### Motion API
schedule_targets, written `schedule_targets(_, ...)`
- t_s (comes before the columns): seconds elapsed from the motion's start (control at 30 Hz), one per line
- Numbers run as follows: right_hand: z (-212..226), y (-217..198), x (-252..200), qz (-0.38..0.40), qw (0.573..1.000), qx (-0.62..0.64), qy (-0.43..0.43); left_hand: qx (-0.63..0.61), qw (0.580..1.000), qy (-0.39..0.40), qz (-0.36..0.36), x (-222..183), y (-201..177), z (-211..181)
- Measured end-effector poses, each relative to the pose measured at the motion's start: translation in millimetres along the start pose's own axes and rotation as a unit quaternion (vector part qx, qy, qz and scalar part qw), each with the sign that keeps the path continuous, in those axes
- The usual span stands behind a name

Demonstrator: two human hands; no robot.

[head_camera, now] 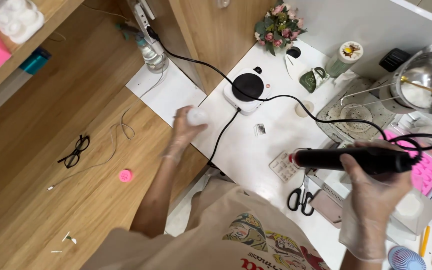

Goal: The recorder is removing wax items from molds and using a heat gun to smooth the surfaces and edges.

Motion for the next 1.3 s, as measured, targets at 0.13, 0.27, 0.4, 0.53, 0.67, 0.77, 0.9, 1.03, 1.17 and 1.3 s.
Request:
schedule_targets(0.13,9,-3,-4,-0.016,0.998,-0.004,-0.053,0.274,0.942,0.195,0.008,97,37,95)
schedule_targets(0.27,16,-7,-12,-0.043,0.994,0.024,-0.093,0.484,0.854,0.188,0.025,107,43,88)
schedule_targets(0.4,27,-4,-25,-0.089,0.992,0.045,-0.076,0.456,0.833,0.312,-0.017,57,79,55)
schedule_targets(0.53,20,-12,-39,-0.129,0.988,0.065,-0.063,0.223,0.866,0.415,0.169,23,184,55)
schedule_targets(0.67,26,-15,-58,-0.144,0.985,0.043,-0.086,0.224,0.878,0.358,0.227,60,331,100)
schedule_targets(0.77,34,-17,-72,-0.181,0.980,-0.039,-0.067,0.320,0.876,0.313,0.180,75,374,95)
schedule_targets(0.9,32,-23,-81,-0.184,0.977,0.023,-0.103,0.324,0.871,0.308,0.203,78,391,96)
schedule_targets(1.03,33,-24,-76,-0.189,0.979,0.024,-0.065,0.151,0.891,0.342,0.258,67,372,117)
schedule_targets(1.17,30,-7,-47,-0.161,0.981,0.022,-0.102,0.084,0.893,0.171,0.408,-18,273,48)
schedule_targets(1.3,28,15,-30,-0.078,0.985,0.058,-0.142,0.020,0.887,0.219,0.406,-57,201,30)
Point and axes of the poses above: each hand's wrist, its own x-axis towards the middle knuckle, its own y-axis out of the palm, z = x × y, the point moved 1 cm from there along x, towards the middle knuckle, and after that the axes turned 11 degrees about -z, right-handed, at the moved point
